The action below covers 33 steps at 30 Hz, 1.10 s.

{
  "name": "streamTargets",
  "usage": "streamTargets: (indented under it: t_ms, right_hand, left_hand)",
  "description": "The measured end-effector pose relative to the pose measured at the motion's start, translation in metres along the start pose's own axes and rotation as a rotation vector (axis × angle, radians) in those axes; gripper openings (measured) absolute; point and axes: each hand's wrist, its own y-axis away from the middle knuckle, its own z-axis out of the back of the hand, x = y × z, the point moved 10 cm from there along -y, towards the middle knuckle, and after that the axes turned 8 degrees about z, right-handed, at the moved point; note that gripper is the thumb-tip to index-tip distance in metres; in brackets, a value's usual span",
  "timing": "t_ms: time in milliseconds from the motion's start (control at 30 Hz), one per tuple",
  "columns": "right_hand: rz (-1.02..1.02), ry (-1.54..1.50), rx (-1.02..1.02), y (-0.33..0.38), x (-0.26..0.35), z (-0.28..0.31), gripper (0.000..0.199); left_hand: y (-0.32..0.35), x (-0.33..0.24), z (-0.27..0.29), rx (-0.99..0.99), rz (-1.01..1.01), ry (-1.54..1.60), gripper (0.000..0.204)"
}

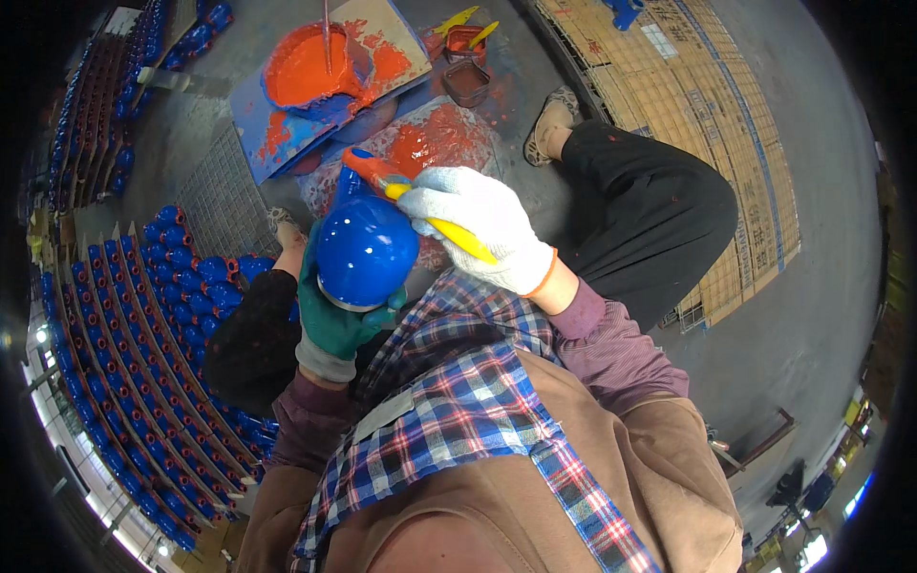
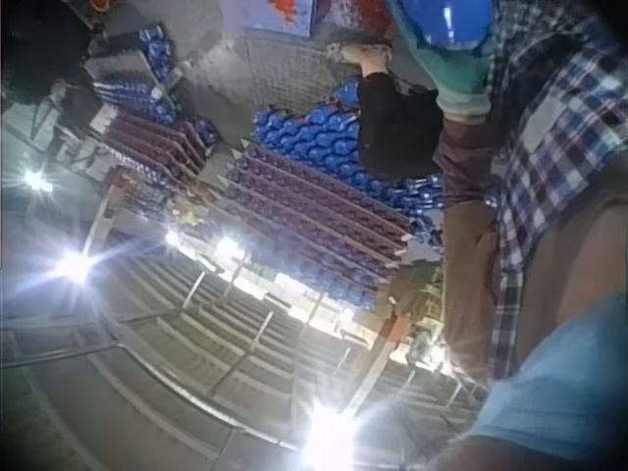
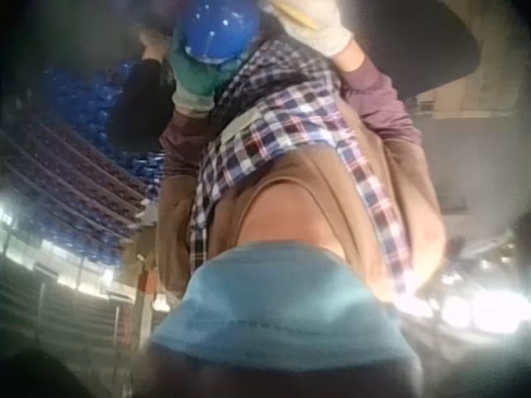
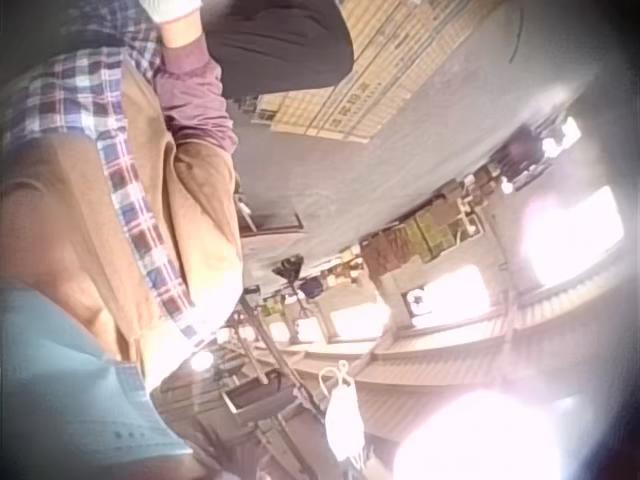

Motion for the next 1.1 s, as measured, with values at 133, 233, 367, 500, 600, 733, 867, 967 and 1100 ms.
streamTargets:
  t_ms: [133, 233, 367, 500, 600, 733, 867, 967, 1100]
  right_hand:
    - [0.047, -0.023, 0.035, -0.003, 0.004, 0.009, 0.027]
    - [0.101, -0.003, 0.061, -0.003, 0.008, 0.018, 0.027]
    - [0.003, 0.003, 0.052, 0.001, 0.002, 0.024, 0.027]
    - [-0.125, -0.064, -0.259, 0.005, -0.002, 0.043, 0.027]
    - [-0.148, -0.154, -0.335, 0.003, -0.004, 0.036, 0.028]
    - [-0.129, -0.139, -0.362, -0.005, 0.000, 0.026, 0.028]
    - [-0.042, -0.010, -0.292, -0.023, 0.018, 0.021, 0.027]
    - [0.033, 0.101, -0.174, -0.028, 0.036, 0.014, 0.028]
    - [0.036, -0.003, -0.055, -0.019, 0.035, 0.014, 0.027]
  left_hand:
    - [0.008, 0.029, -0.011, 0.110, 0.247, 0.419, 0.069]
    - [0.007, 0.033, -0.011, 0.140, 0.284, 0.591, 0.064]
    - [0.007, 0.038, -0.011, 0.195, 0.353, 0.937, 0.056]
    - [0.011, 0.045, -0.011, 0.256, 0.424, 1.285, 0.048]
    - [0.017, 0.074, 0.003, 0.138, 0.439, 1.113, 0.051]
    - [0.022, 0.071, 0.018, 0.009, 0.295, 0.836, 0.048]
    - [0.022, 0.052, 0.019, 0.047, 0.131, 0.522, 0.044]
    - [0.024, 0.076, 0.022, 0.025, 0.225, 0.602, 0.045]
    - [0.025, 0.062, 0.030, -0.016, 0.078, 0.328, 0.045]
